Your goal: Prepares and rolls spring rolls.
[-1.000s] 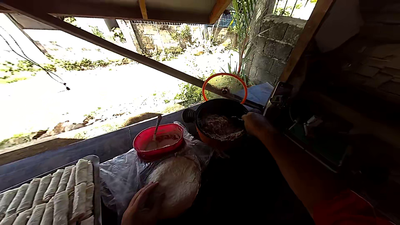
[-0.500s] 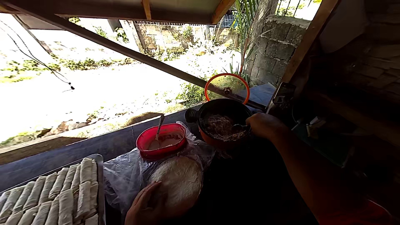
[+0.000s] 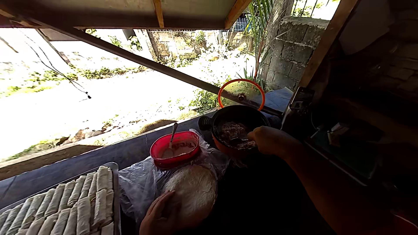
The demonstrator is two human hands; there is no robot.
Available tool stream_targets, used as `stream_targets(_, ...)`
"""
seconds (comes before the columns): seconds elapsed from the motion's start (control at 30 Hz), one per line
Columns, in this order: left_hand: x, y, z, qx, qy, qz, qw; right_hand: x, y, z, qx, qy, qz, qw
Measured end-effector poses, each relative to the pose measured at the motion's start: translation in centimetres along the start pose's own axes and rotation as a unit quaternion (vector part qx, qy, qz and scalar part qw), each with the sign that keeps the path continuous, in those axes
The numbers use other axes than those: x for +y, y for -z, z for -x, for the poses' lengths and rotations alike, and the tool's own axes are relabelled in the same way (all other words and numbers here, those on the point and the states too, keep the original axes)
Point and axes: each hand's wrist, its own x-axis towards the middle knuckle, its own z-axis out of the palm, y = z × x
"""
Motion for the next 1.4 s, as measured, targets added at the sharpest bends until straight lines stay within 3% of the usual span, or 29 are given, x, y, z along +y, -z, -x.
stream_targets(0.27,0.1,0.0,0.0,0.003,0.004,-0.016,1.000,-0.5,-2.5,-2.3,0.092,0.012,-0.061,0.994)
stream_targets(0.67,0.2,-0.1,0.0,0.002,0.000,-0.024,1.000,1.3,-1.0,-1.0,0.058,0.053,-0.067,0.995)
stream_targets(0.9,0.1,-0.1,0.1,0.004,0.003,-0.020,1.000,0.7,-2.2,-2.2,0.094,0.021,-0.080,0.992)
stream_targets(1.03,0.1,-0.1,0.1,0.006,0.000,-0.025,1.000,-0.2,-3.0,-2.6,0.105,0.058,-0.062,0.991)
stream_targets(1.4,0.0,-0.3,0.1,0.009,-0.001,-0.031,0.999,2.3,0.1,0.2,0.065,0.053,-0.009,0.996)
